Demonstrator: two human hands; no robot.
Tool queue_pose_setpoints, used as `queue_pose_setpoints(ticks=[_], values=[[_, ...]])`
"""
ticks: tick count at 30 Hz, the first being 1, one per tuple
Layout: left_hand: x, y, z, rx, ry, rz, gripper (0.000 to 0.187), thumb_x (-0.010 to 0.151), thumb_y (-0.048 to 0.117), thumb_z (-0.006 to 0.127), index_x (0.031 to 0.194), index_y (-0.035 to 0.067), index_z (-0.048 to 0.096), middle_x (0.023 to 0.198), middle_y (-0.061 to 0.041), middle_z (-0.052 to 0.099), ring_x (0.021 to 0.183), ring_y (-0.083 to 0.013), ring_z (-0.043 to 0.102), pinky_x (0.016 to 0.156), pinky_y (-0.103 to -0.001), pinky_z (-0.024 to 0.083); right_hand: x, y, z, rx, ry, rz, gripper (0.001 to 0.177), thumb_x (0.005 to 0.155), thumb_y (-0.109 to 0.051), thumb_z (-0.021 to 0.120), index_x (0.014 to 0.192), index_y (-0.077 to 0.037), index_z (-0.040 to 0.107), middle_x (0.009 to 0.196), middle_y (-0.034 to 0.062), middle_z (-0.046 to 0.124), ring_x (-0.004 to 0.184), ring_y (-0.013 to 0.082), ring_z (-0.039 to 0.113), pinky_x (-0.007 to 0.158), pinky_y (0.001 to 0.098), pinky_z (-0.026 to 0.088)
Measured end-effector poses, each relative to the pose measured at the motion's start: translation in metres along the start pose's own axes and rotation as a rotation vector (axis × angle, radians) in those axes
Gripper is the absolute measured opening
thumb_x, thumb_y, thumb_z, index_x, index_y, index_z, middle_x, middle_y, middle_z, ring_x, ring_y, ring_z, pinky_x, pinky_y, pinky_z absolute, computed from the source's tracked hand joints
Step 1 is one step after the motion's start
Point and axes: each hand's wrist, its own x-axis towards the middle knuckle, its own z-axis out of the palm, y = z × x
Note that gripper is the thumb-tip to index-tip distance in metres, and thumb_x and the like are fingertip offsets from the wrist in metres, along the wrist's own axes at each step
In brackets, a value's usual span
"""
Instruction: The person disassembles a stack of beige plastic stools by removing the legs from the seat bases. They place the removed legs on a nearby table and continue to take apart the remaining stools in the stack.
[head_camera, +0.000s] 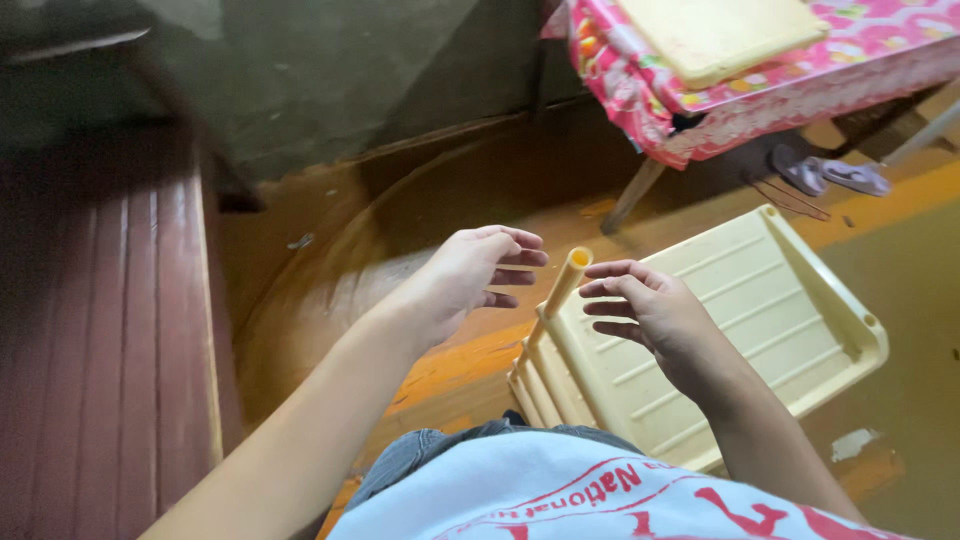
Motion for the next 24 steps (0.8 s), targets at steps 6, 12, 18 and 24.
queue_pose_setpoints(ticks=[6,12,18,24], values=[[0.079,-0.009,0.022,0.155,-0.021,-0.03,0.036,0.096,0.018,0.046,0.121,0.005,0.068,0.116,-0.008,0.073,0.113,-0.0221,0.067,0.088,-0.039,0.055,0.048,-0.002,-0.025,-0.462,0.077,-0.108,0.031,0.097,-0.036,0.058,0.107,-0.007,0.063,0.092,0.0113,0.073,0.081,0.0234,0.07,0.07,0.0367,0.056],[0.111,-0.03,0.029,0.281,-0.01,-0.06,0.04,0.095,0.019,0.047,0.124,0.005,0.07,0.121,-0.008,0.073,0.118,-0.0198,0.065,0.089,-0.038,0.055,0.064,-0.011,-0.005,-1.052,0.127,-0.102,0.061,0.091,-0.068,0.052,0.098,-0.009,0.067,0.083,0.0144,0.073,0.079,0.0286,0.07,0.072,0.0443,0.055],[0.131,-0.051,0.02,0.259,-0.042,-0.075,0.038,0.095,0.019,0.046,0.121,0.005,0.07,0.114,-0.008,0.075,0.11,-0.0183,0.069,0.087,-0.039,0.053,0.073,-0.024,0.021,-1.248,0.153,-0.012,0.066,0.093,-0.07,0.043,0.084,-0.013,0.077,0.08,0.0121,0.077,0.084,0.0305,0.075,0.076,0.0466,0.057],[0.141,-0.07,0.005,0.273,-0.079,-0.047,0.037,0.096,0.019,0.045,0.115,0.003,0.073,0.11,-0.01,0.077,0.104,-0.0204,0.073,0.086,-0.038,0.056,0.08,-0.025,0.033,-1.361,0.168,0.053,0.071,0.09,-0.074,0.051,0.085,-0.009,0.079,0.083,0.0138,0.076,0.087,0.0313,0.075,0.076,0.0452,0.059]])
